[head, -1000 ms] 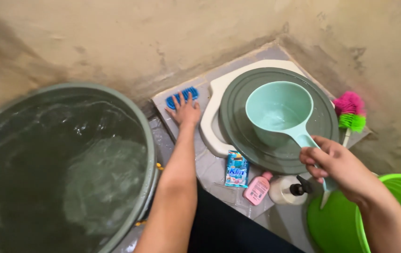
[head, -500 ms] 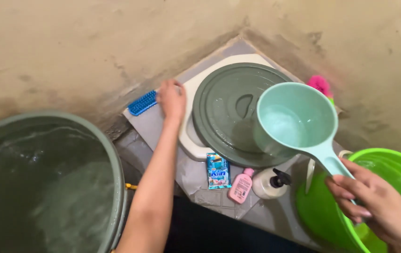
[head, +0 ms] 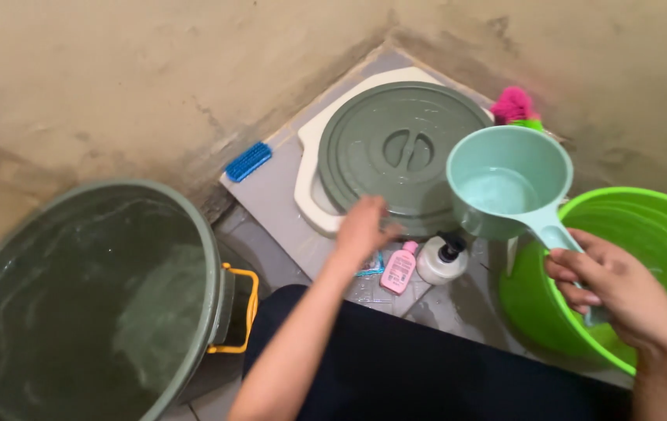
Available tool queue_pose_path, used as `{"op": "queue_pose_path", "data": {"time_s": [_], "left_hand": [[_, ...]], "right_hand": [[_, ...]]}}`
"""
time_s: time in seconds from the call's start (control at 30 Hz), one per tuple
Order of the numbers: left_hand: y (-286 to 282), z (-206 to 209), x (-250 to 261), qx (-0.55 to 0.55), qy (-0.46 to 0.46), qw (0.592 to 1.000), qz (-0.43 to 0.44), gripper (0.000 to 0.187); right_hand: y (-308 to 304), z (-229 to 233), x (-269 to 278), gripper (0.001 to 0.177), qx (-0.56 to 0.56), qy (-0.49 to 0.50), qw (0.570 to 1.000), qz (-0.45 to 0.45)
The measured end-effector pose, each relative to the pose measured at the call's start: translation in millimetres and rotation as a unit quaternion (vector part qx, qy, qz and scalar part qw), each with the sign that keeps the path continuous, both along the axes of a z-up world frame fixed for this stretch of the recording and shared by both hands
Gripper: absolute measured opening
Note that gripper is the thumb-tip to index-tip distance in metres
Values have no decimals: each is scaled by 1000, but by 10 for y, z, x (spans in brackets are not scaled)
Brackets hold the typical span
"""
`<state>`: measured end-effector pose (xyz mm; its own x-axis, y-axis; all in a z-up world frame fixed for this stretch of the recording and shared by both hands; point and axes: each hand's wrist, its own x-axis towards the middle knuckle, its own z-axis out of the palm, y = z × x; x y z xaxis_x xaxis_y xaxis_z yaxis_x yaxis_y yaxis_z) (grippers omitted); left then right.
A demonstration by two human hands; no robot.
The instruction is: Scrubbing and rinsing the bathroom floor and squat toilet area with brushes and soapy water.
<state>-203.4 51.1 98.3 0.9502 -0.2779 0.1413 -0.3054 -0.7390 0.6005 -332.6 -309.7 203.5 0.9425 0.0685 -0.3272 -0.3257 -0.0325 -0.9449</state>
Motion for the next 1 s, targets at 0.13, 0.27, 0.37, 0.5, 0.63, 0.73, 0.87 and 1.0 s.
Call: {"op": "queue_pose_path", "data": {"time_s": [0.13, 0.27, 0.37, 0.5, 0.63, 0.73, 0.87, 1.0], "left_hand": [[-551, 415, -516, -82, -57, 991, -87, 78], [-752, 33, -341, -94, -108, 976, -164, 57], [-840, 33, -156, -56, -87, 966, -237, 44], [-987, 82, 4, 108, -59, 960, -250, 34], [-1190, -114, 219, 18, -33, 970, -239, 27], [-1267, -112, 331, -44, -137, 942, -304, 24], [-1342, 145, 380, -28, -81, 960, -266, 17], [-1344, 396, 501, -86, -5, 964, -253, 19]], "right_hand": [[311, 354, -91, 35, -25, 28, 999, -8], [372, 491, -240, 40, -145, 20, 989, -4], [395, 633, -322, 41, -243, 32, 969, 10], [421, 655, -397, 44, -434, 33, 899, 42], [359, 584, -424, 45, -521, -36, 852, 30], [408, 632, -412, 48, -549, -45, 834, 25], [545, 845, -457, 52, -593, -51, 803, -4], [477, 830, -395, 52, -551, -102, 827, -53]]}}
